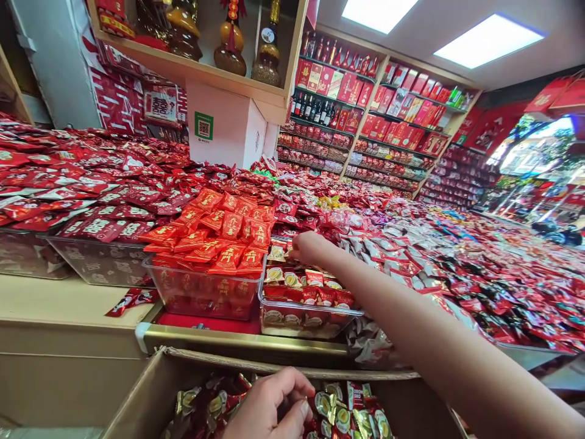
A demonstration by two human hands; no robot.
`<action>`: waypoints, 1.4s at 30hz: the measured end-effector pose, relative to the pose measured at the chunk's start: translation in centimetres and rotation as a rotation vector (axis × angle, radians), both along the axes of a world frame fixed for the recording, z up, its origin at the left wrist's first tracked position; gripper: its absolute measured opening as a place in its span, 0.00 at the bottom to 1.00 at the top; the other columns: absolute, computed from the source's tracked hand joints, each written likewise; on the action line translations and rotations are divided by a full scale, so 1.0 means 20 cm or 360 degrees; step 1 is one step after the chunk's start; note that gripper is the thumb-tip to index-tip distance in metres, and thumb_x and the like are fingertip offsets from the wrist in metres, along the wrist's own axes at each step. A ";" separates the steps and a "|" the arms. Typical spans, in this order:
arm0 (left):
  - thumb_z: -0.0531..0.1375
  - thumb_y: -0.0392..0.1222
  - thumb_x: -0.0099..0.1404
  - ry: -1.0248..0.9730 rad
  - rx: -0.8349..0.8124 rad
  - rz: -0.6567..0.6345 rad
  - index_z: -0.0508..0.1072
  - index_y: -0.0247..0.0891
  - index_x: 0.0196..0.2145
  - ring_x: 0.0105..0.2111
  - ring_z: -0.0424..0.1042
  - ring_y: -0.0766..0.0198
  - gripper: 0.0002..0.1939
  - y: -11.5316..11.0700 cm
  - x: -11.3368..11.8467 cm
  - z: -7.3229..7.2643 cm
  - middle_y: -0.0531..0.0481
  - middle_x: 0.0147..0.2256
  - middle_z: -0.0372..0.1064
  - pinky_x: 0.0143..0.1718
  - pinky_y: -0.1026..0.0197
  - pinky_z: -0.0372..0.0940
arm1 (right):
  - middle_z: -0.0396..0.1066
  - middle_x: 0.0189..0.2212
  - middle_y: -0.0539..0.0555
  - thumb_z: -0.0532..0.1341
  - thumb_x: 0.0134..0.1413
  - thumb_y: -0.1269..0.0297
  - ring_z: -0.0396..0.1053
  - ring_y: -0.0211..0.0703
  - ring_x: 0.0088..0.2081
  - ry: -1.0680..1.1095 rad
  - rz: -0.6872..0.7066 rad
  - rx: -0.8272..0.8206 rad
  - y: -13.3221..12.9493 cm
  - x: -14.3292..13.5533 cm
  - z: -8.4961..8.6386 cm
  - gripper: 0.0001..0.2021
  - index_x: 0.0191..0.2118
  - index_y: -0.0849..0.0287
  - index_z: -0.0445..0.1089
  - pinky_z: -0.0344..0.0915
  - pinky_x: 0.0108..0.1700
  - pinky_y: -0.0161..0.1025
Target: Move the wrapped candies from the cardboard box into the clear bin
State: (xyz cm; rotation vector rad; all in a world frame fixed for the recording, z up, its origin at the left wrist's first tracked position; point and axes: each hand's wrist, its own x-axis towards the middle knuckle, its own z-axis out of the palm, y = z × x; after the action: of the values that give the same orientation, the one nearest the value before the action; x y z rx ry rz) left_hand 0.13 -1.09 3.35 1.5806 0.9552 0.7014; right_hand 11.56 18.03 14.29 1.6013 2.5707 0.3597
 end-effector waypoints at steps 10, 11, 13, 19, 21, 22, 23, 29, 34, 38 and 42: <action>0.50 0.38 0.58 0.0239 0.0109 0.0031 0.67 0.35 0.32 0.25 0.63 0.65 0.08 0.02 0.00 -0.02 0.53 0.23 0.65 0.28 0.66 0.58 | 0.72 0.34 0.59 0.47 0.53 0.68 0.68 0.45 0.35 0.0103 0.0085 0.0191 -0.15 0.12 0.20 0.14 0.36 0.62 0.69 0.60 0.35 0.37; 0.50 0.38 0.59 0.0212 0.0089 0.0034 0.67 0.35 0.32 0.25 0.63 0.65 0.08 0.02 0.01 -0.03 0.53 0.24 0.65 0.29 0.66 0.59 | 0.72 0.34 0.60 0.47 0.53 0.69 0.68 0.46 0.35 0.0063 0.0111 0.0172 -0.15 0.12 0.20 0.14 0.36 0.63 0.69 0.60 0.35 0.38; 0.50 0.39 0.59 0.0183 0.0079 0.0025 0.67 0.36 0.32 0.25 0.64 0.66 0.07 0.02 0.02 -0.04 0.53 0.24 0.66 0.29 0.66 0.59 | 0.72 0.34 0.61 0.47 0.52 0.71 0.68 0.46 0.36 -0.0013 0.0164 0.0083 -0.12 0.10 0.19 0.14 0.35 0.65 0.70 0.60 0.35 0.37; 0.50 0.38 0.58 0.0498 0.0307 -0.0029 0.69 0.35 0.32 0.27 0.64 0.64 0.09 0.04 -0.01 -0.06 0.50 0.27 0.68 0.29 0.66 0.59 | 0.71 0.39 0.60 0.48 0.54 0.70 0.68 0.43 0.38 -0.0088 0.0266 -0.0117 0.00 0.04 0.07 0.14 0.39 0.65 0.69 0.60 0.36 0.34; 0.50 0.37 0.57 0.0563 0.0368 -0.0081 0.69 0.36 0.32 0.28 0.65 0.64 0.09 0.04 -0.02 -0.07 0.50 0.28 0.69 0.30 0.66 0.59 | 0.72 0.38 0.59 0.48 0.55 0.69 0.68 0.41 0.38 -0.0103 0.0284 -0.0139 0.02 0.04 0.04 0.14 0.39 0.64 0.69 0.59 0.36 0.33; 0.51 0.36 0.57 0.0581 0.0393 -0.0100 0.70 0.37 0.31 0.28 0.66 0.64 0.09 0.04 -0.02 -0.08 0.50 0.28 0.70 0.30 0.67 0.59 | 0.72 0.38 0.58 0.48 0.55 0.69 0.68 0.41 0.37 -0.0112 0.0284 -0.0152 0.02 0.04 0.02 0.14 0.38 0.64 0.69 0.59 0.36 0.32; 0.51 0.36 0.56 0.0591 0.0419 -0.0122 0.70 0.37 0.31 0.29 0.66 0.64 0.09 0.04 -0.02 -0.08 0.50 0.29 0.70 0.30 0.67 0.59 | 0.72 0.37 0.58 0.49 0.54 0.68 0.68 0.41 0.37 -0.0120 0.0279 -0.0166 0.02 0.04 0.01 0.13 0.38 0.64 0.70 0.59 0.35 0.32; 0.53 0.33 0.55 0.0597 0.0584 -0.0311 0.72 0.39 0.33 0.30 0.68 0.64 0.10 0.04 -0.01 -0.10 0.50 0.30 0.72 0.31 0.69 0.60 | 0.72 0.36 0.58 0.52 0.51 0.67 0.68 0.43 0.37 -0.0113 0.0273 -0.0201 0.04 0.06 -0.04 0.12 0.39 0.62 0.69 0.59 0.33 0.34; 0.52 0.31 0.54 0.0703 0.0676 -0.0463 0.73 0.40 0.33 0.30 0.70 0.63 0.12 0.05 -0.01 -0.15 0.48 0.31 0.73 0.31 0.69 0.61 | 0.73 0.37 0.57 0.54 0.48 0.66 0.68 0.44 0.37 -0.0066 0.0265 -0.0218 0.04 0.06 0.00 0.13 0.40 0.60 0.69 0.59 0.34 0.34; 0.52 0.31 0.53 0.0685 0.0783 -0.0463 0.73 0.43 0.33 0.29 0.69 0.65 0.13 0.06 -0.02 -0.22 0.51 0.30 0.73 0.30 0.70 0.61 | 0.72 0.38 0.58 0.52 0.50 0.67 0.68 0.44 0.39 -0.0005 0.0195 -0.0165 0.05 0.10 0.05 0.14 0.41 0.62 0.70 0.60 0.36 0.34; 0.53 0.33 0.54 0.0764 0.0821 -0.0517 0.72 0.45 0.36 0.30 0.69 0.64 0.14 0.08 -0.02 -0.30 0.51 0.31 0.73 0.30 0.69 0.61 | 0.72 0.37 0.59 0.53 0.48 0.69 0.68 0.46 0.39 0.0070 0.0144 -0.0060 0.01 0.15 0.14 0.13 0.39 0.63 0.71 0.60 0.37 0.35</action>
State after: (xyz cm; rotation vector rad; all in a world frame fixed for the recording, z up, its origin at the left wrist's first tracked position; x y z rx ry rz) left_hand -0.30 0.54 -2.55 2.3696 0.8577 0.3521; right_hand 14.54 18.16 17.12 1.5009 2.6720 0.2848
